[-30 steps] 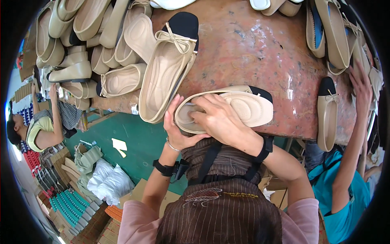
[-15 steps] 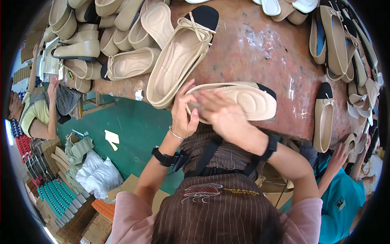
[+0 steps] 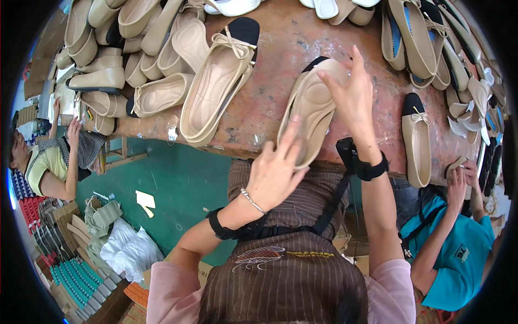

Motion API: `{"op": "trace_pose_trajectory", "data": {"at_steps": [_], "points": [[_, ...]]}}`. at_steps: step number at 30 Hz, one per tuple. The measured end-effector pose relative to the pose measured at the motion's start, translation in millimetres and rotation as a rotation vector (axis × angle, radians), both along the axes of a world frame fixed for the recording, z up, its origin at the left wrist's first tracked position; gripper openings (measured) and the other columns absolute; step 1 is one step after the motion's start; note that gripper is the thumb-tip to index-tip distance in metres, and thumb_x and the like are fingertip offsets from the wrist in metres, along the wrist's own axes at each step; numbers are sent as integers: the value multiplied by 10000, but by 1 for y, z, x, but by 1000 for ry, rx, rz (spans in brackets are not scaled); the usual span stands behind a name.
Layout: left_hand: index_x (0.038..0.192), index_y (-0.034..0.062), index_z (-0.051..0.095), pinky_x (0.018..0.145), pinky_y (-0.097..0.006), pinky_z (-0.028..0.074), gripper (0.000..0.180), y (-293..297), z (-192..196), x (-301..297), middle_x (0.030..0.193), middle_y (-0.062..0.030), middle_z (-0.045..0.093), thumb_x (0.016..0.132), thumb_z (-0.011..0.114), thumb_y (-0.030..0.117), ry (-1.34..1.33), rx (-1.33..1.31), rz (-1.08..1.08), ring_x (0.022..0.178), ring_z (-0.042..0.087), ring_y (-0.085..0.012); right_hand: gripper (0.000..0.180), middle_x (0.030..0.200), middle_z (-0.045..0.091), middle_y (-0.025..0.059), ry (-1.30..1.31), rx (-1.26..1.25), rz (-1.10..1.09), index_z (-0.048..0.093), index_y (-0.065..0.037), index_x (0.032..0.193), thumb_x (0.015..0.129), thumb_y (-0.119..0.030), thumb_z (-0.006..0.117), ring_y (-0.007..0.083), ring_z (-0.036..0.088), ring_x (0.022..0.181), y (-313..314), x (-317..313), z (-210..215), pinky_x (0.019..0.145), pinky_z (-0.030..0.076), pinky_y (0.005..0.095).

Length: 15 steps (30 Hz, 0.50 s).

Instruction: The recorder is seen inserting insoles and cleaning/polishing ballet flats at a production workbench.

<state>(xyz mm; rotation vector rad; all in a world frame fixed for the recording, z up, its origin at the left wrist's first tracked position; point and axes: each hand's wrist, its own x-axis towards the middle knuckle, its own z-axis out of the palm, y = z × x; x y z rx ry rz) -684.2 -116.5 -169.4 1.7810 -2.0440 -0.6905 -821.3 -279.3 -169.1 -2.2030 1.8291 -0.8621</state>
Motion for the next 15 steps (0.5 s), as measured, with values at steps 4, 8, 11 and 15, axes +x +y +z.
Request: {"op": "trace_pose_trajectory", "data": {"at_steps": [4, 8, 11, 15], "points": [[1293, 23, 560, 643, -390, 569, 666, -4, -4, -21, 1508, -178, 400, 744, 799, 316, -125, 24, -112, 740, 656, -290, 295, 1111, 648, 203, -286, 418, 222, 661, -6, 1001, 720, -40, 745, 377, 639, 1055, 31, -9, 33, 815, 529, 420], [1152, -20, 637, 566, -363, 560, 593, 0, -23, -31, 1271, -205, 584, 712, 783, 350, -327, 140, -196, 700, 671, -269, 185, 1294, 583, 219, 53, 279, 447, 549, 4, 931, 767, 53, 620, 455, 573, 1178, 108, -20, 12, 1130, 284, 609], [1128, -13, 649, 561, -367, 560, 565, -4, -19, -33, 1260, -214, 602, 712, 783, 344, -318, 83, -174, 675, 686, -268, 165, 1278, 609, 230, 64, 276, 365, 577, 8, 975, 811, 7, 591, 439, 560, 1223, 107, -16, -12, 1165, 210, 616], [1162, -4, 646, 589, -345, 572, 589, -8, -8, -26, 1372, -223, 553, 711, 792, 345, -238, 91, -146, 707, 704, -263, 353, 1289, 601, 219, 181, 335, 412, 579, 29, 1155, 807, -26, 584, 418, 534, 1258, 40, 9, -20, 1179, 195, 593]]}}
